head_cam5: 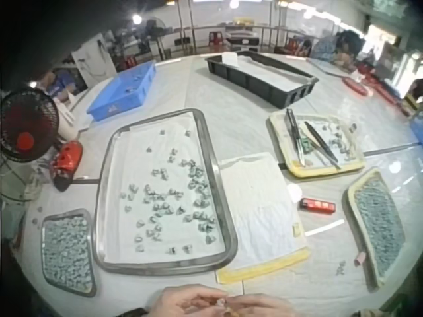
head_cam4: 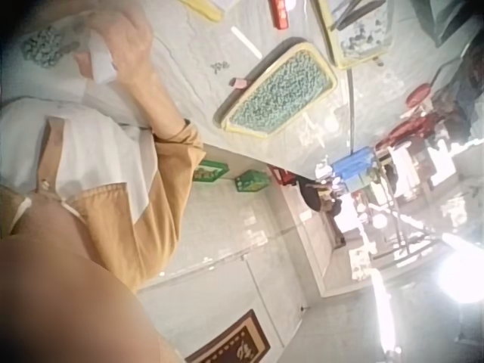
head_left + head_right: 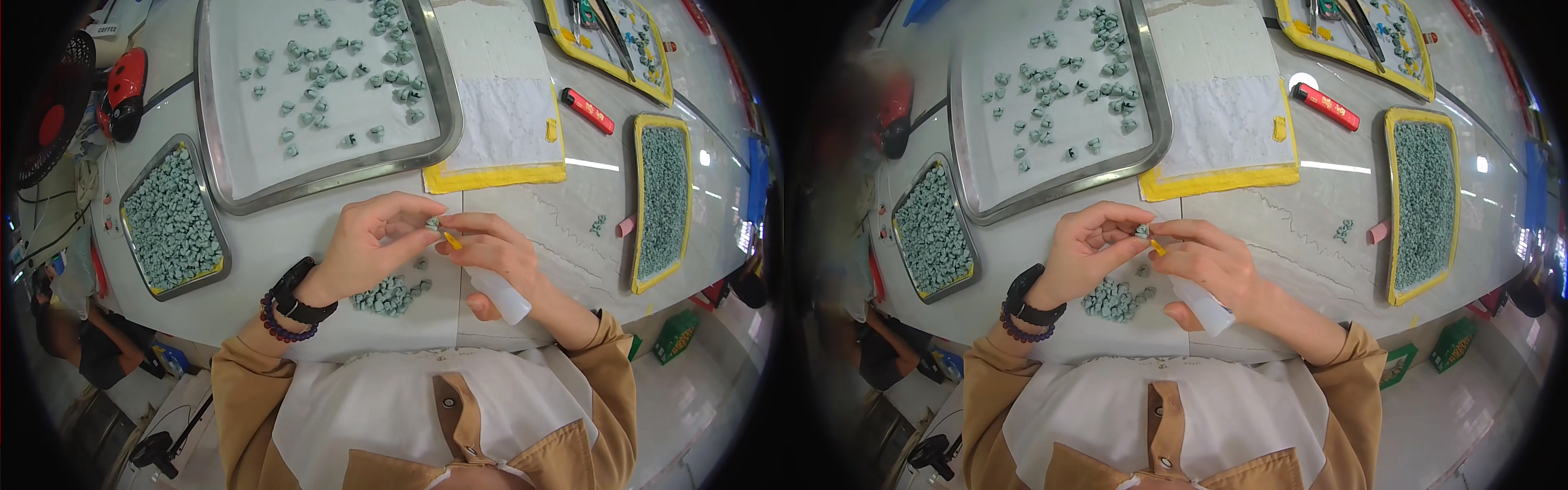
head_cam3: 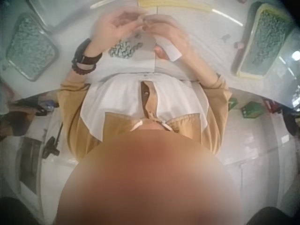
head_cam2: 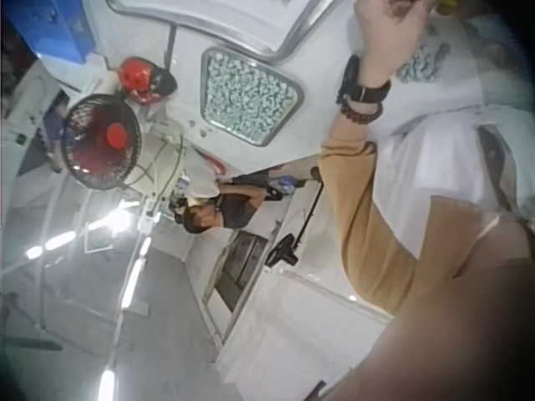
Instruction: Applying adhesive to small green plastic toy parts and joining them together.
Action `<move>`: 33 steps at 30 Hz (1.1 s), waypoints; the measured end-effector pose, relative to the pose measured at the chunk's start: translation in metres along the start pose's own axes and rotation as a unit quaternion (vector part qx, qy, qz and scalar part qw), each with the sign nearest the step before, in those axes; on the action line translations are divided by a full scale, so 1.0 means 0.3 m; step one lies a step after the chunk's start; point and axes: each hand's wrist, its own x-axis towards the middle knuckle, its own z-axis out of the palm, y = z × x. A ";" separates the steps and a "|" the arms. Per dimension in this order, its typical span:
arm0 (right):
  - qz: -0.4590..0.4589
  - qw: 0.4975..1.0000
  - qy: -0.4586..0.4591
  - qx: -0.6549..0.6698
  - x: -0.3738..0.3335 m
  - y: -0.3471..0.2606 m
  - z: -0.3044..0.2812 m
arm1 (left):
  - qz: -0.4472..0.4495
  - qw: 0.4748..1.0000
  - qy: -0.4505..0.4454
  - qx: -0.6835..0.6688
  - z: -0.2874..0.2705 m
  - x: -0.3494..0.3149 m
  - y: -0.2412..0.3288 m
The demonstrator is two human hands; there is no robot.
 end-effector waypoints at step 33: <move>0.206 0.849 0.147 -0.464 -0.073 -0.191 -0.267 | 0.003 0.997 0.077 0.003 0.008 -0.011 -0.014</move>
